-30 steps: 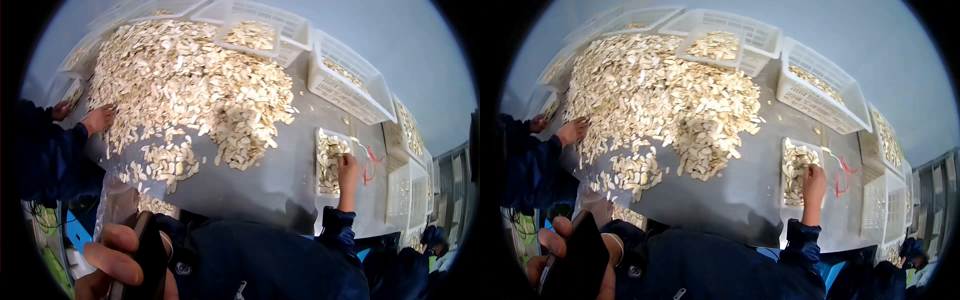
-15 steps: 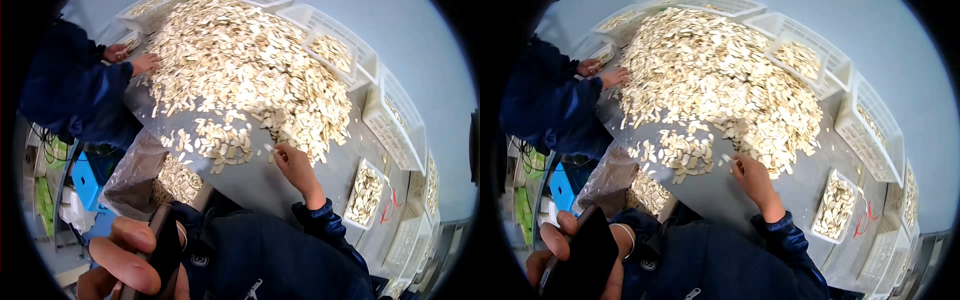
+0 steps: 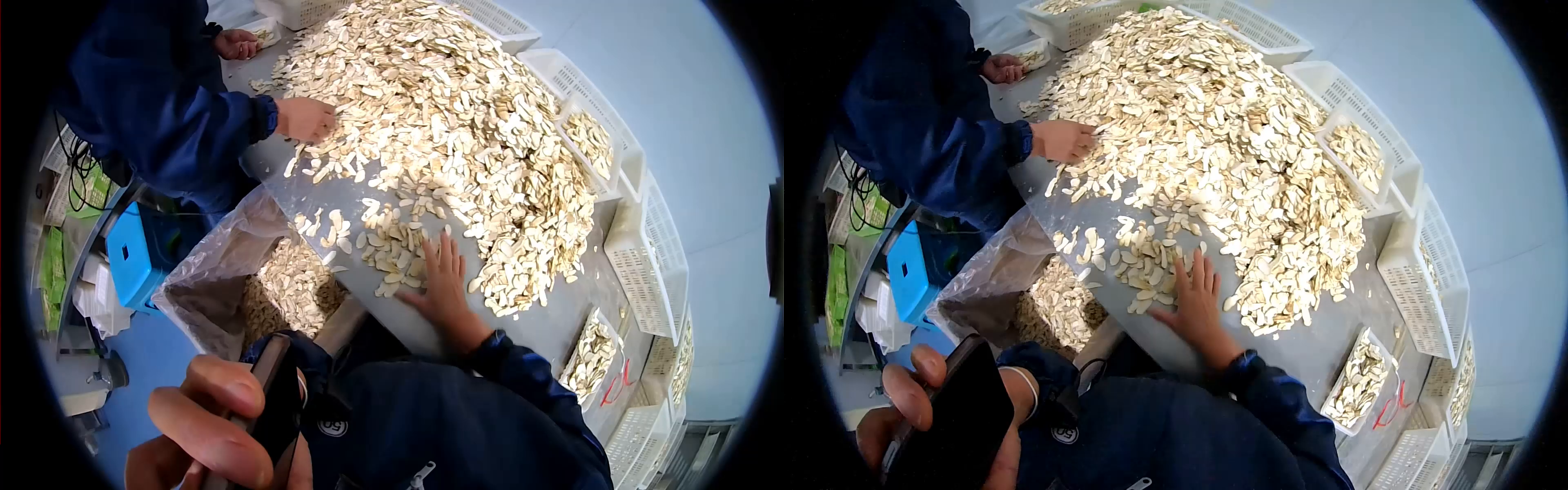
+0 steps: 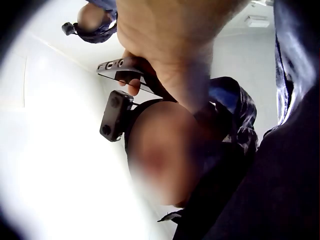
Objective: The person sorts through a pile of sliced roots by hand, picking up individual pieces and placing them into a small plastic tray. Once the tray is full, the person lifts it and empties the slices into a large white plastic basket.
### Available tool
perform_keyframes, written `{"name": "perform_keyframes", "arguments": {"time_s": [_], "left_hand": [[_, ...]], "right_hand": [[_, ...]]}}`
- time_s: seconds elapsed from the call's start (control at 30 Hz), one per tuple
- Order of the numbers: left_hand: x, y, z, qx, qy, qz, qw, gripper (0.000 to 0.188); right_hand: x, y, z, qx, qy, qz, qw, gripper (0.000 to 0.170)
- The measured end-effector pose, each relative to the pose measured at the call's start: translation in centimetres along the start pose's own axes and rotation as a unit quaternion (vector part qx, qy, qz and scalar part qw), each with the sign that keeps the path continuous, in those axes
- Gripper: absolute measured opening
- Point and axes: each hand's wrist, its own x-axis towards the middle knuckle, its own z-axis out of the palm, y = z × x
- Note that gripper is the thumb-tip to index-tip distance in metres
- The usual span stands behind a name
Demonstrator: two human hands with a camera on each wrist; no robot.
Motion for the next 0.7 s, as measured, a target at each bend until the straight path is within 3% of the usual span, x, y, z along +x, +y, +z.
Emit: {"name": "perform_keyframes", "arguments": {"time_s": [0.1,0.23,0.37,0.47,0.57,0.6,0.67,0.7], "left_hand": [[0.3,0.2,-1.0,0.009,-0.01,-0.001,1.0,0.074],[0.2,0.5,-1.8,0.014,-0.006,-0.001,1.0,0.077],[0.0,0.9,-1.8,0.022,0.003,-0.001,1.0,0.08],[0.3,1.1,-2.2,0.009,-0.009,-0.023,1.0,0.082],[1.0,0.7,-2.0,0.018,0.006,0.005,1.0,0.083],[1.0,0.9,-2.1,0.023,0.006,0.003,1.0,0.083],[0.9,1.2,-2.4,0.028,0.005,0.004,1.0,0.083],[0.9,1.3,-2.5,0.031,0.004,0.007,1.0,0.083]], "right_hand": [[3.8,-0.3,0.5,-0.005,-0.007,-0.036,0.999,0.107],[6.9,-2.6,3.3,-0.002,-0.017,-0.152,0.988,0.101],[8.2,-7.2,6.2,0.074,0.012,-0.285,0.956,0.087],[8.0,-10.7,7.5,0.214,0.018,-0.373,0.903,0.078],[8.2,-11.3,6.9,0.247,0.004,-0.361,0.899,0.064],[9.9,-10.4,6.6,0.235,-0.002,-0.323,0.917,0.052],[12.1,-7.8,3.2,0.115,0.07,-0.282,0.95,0.046],[12.9,-5.4,4.2,0.032,0.174,-0.205,0.963,0.047]]}}
